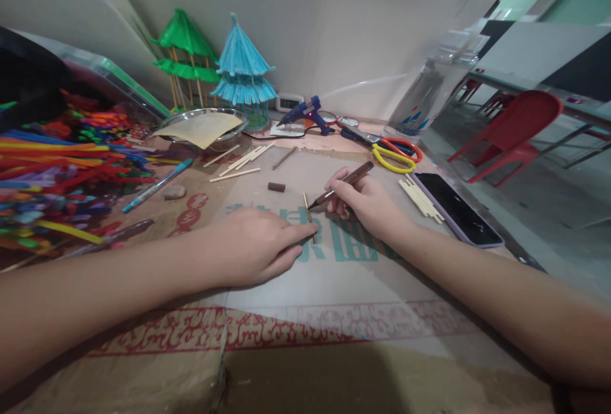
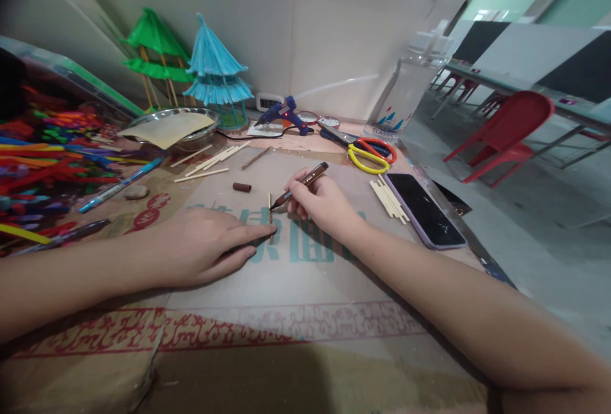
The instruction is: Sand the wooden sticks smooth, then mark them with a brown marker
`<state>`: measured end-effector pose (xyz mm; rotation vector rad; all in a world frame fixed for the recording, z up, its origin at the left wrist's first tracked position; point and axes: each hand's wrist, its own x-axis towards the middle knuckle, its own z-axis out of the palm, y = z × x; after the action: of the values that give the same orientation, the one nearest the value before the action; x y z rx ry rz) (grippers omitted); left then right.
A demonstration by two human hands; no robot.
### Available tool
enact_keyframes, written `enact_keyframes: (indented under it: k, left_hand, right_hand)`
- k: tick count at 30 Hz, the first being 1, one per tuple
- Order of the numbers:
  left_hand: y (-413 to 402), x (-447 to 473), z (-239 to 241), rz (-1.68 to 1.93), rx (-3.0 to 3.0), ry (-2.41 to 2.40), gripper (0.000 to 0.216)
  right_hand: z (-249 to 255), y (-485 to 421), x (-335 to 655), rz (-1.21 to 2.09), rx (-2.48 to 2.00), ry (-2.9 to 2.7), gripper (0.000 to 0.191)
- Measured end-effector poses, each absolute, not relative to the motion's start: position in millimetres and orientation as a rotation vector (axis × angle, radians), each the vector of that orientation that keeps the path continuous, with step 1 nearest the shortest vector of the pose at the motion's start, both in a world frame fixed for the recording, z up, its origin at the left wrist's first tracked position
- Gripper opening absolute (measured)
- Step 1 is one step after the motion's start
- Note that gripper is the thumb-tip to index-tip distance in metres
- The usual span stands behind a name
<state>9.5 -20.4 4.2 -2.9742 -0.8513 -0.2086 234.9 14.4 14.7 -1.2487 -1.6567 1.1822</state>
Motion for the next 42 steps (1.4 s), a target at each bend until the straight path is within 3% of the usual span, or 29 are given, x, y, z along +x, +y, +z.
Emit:
enact_keyframes:
  k: [42]
  left_hand:
    - [-19.6,11.3,5.5,-0.164,-2.991,-0.877,0.041]
  right_hand:
    - [9.9,17.2,233.7,1.168,-1.182,-1.635,0.010]
